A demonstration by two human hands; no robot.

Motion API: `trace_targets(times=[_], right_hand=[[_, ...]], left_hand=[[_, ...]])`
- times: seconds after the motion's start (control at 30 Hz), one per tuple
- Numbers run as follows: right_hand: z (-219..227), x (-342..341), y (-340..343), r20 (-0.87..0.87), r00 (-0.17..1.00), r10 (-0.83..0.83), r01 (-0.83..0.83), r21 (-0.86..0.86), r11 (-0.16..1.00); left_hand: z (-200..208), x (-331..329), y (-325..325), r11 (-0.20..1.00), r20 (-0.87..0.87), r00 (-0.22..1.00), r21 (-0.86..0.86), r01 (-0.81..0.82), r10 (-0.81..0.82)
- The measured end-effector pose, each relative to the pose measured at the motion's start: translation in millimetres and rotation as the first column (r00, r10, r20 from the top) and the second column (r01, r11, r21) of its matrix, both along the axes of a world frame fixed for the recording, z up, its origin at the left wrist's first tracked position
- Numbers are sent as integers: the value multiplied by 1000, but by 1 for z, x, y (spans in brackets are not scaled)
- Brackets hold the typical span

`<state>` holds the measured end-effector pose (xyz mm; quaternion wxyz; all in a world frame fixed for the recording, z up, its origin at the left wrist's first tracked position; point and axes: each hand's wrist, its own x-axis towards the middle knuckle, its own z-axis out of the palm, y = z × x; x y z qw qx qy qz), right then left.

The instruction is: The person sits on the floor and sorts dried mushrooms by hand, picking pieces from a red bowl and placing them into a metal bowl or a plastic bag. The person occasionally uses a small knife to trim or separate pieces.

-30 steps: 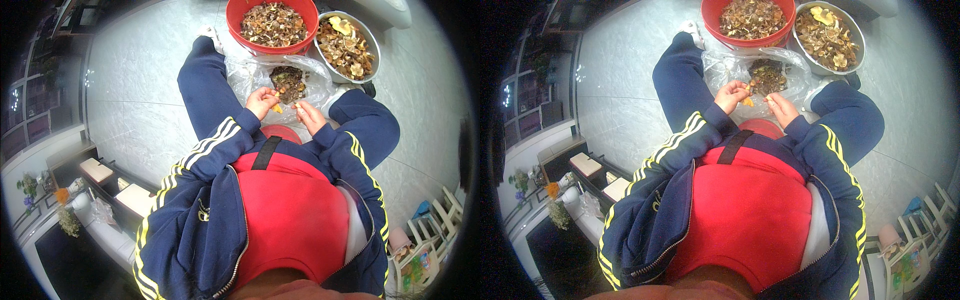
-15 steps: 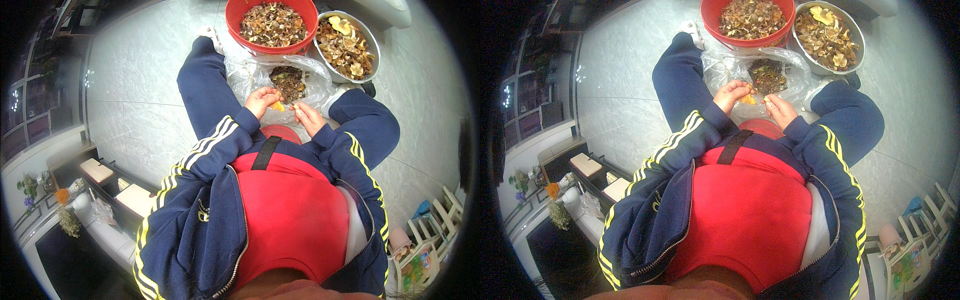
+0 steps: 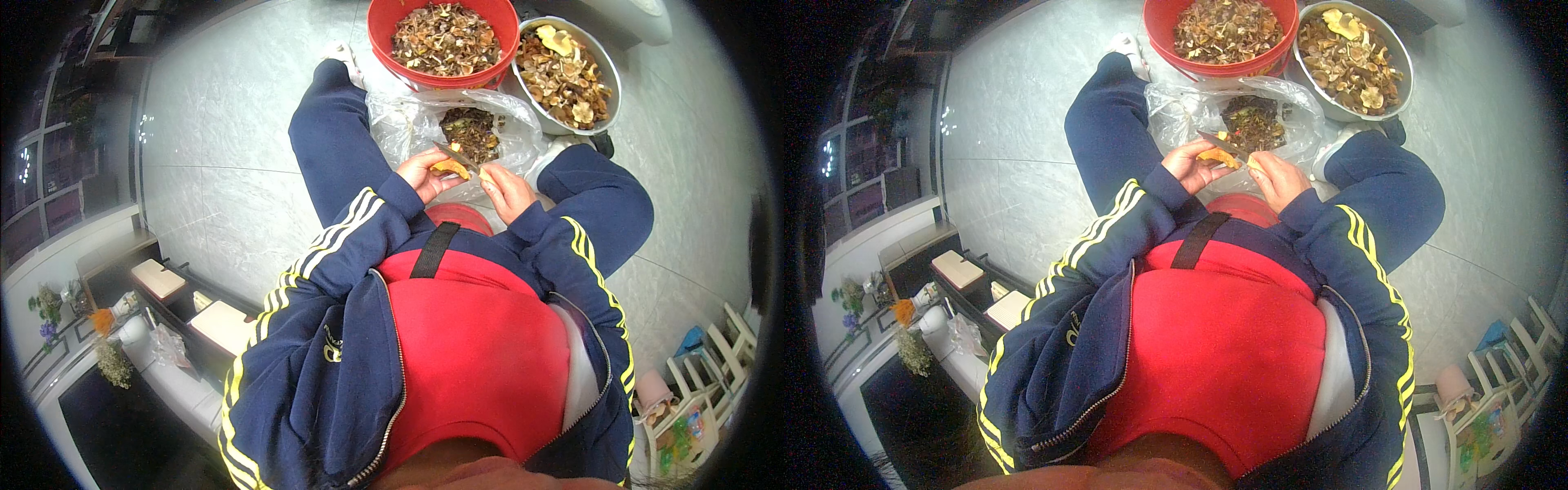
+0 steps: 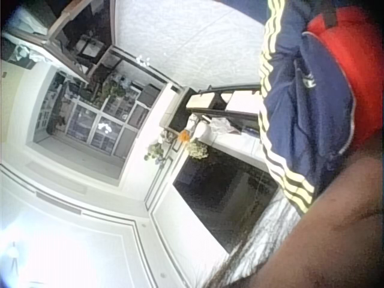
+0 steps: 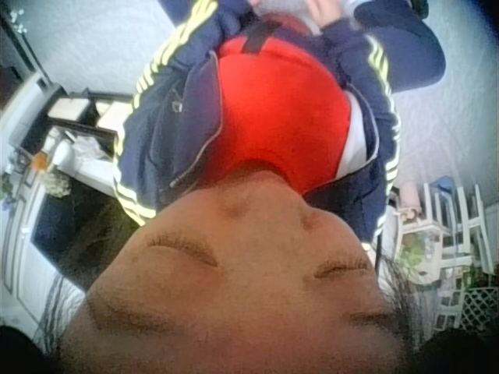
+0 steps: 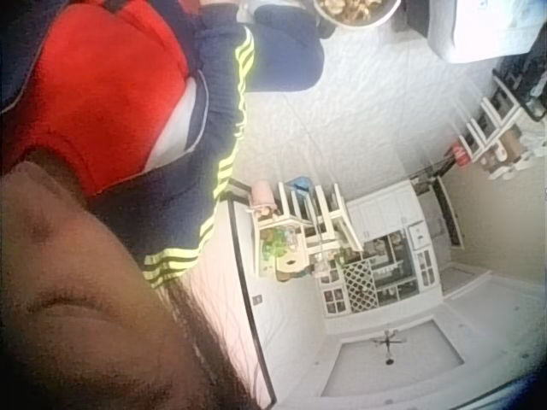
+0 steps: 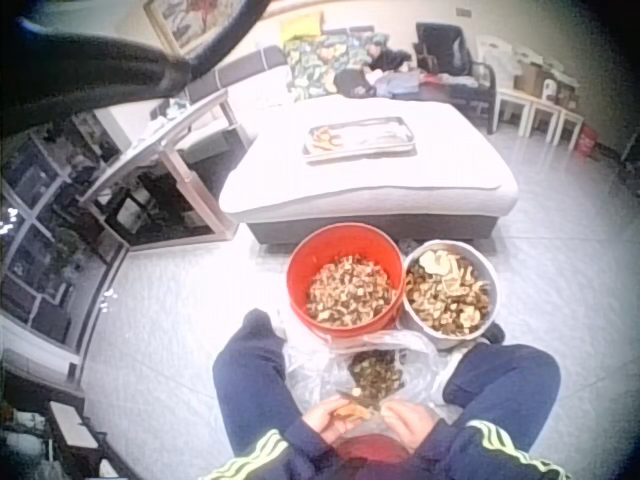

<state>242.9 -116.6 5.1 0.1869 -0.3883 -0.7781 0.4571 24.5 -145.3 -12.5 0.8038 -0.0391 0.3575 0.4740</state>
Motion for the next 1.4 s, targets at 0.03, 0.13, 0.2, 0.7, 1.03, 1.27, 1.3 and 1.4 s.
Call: trace_targets(times=[0.03,0.13,0.2,0.7,1.03,1.27,1.3,1.4], right_hand=[[0,0,0,7,1000,-4,4,8,1000],[0,0,-1,12,1000,-15,14,32,999],[0,0,-1,3,1000,-11,10,59,998],[-16,3,1,52,998,-40,37,59,998],[-26,6,4,96,988,-120,130,-104,986],[-19,8,9,23,990,-136,137,-47,989],[-15,7,8,19,993,-117,117,-10,993],[-2,3,5,4,998,-59,59,112,992]], left_hand=[[1,0,0,1000,11,1000,-5,-3,3],[2,0,-1,998,57,998,66,14,-18],[1,-1,0,997,50,997,55,51,-54],[4,1,0,996,-110,990,-26,90,-92],[0,-3,0,982,-179,966,-2,189,-186],[-3,-2,0,990,-100,986,33,138,-134],[-4,-2,0,993,-66,991,33,117,-115],[-7,-3,1,997,21,997,14,79,-79]])
